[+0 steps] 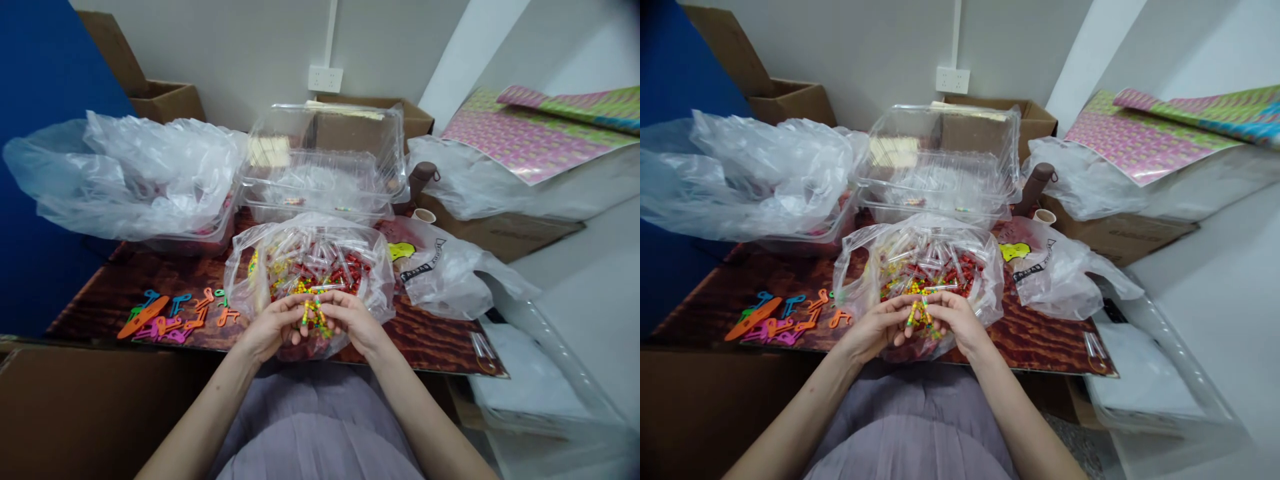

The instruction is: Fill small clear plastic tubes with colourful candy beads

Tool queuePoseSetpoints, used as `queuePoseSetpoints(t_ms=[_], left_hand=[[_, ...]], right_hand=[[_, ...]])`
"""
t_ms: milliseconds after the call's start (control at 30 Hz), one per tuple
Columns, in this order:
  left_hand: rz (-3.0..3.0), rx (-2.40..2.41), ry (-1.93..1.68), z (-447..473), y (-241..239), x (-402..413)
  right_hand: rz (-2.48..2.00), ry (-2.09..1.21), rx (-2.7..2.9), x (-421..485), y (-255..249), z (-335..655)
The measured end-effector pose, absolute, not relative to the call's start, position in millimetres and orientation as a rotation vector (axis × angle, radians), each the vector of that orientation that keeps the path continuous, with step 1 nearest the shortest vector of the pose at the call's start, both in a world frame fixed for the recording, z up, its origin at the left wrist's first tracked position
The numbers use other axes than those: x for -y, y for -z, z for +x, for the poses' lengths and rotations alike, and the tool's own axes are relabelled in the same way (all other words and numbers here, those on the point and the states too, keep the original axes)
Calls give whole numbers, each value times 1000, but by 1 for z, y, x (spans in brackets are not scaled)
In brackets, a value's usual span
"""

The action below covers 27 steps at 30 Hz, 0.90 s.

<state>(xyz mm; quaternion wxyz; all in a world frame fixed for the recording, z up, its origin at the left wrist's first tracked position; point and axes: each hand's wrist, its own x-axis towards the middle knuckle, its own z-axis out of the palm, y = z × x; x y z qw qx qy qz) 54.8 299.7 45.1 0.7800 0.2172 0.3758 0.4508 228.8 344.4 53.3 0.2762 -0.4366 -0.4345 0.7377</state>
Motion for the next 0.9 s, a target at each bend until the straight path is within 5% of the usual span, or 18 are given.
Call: queuePoseSetpoints(t_ms=[433, 767, 900], left_hand=[[407, -869, -965, 59, -41, -298], [518, -964, -1083, 45, -46, -293], [524, -967, -1080, 43, -51, -291]], right_hand=[[-1265, -1838, 1342, -341, -40, 232], [-1549, -574, 2639, -334, -46, 215], [-1564, -449, 2781, -336, -46, 196]])
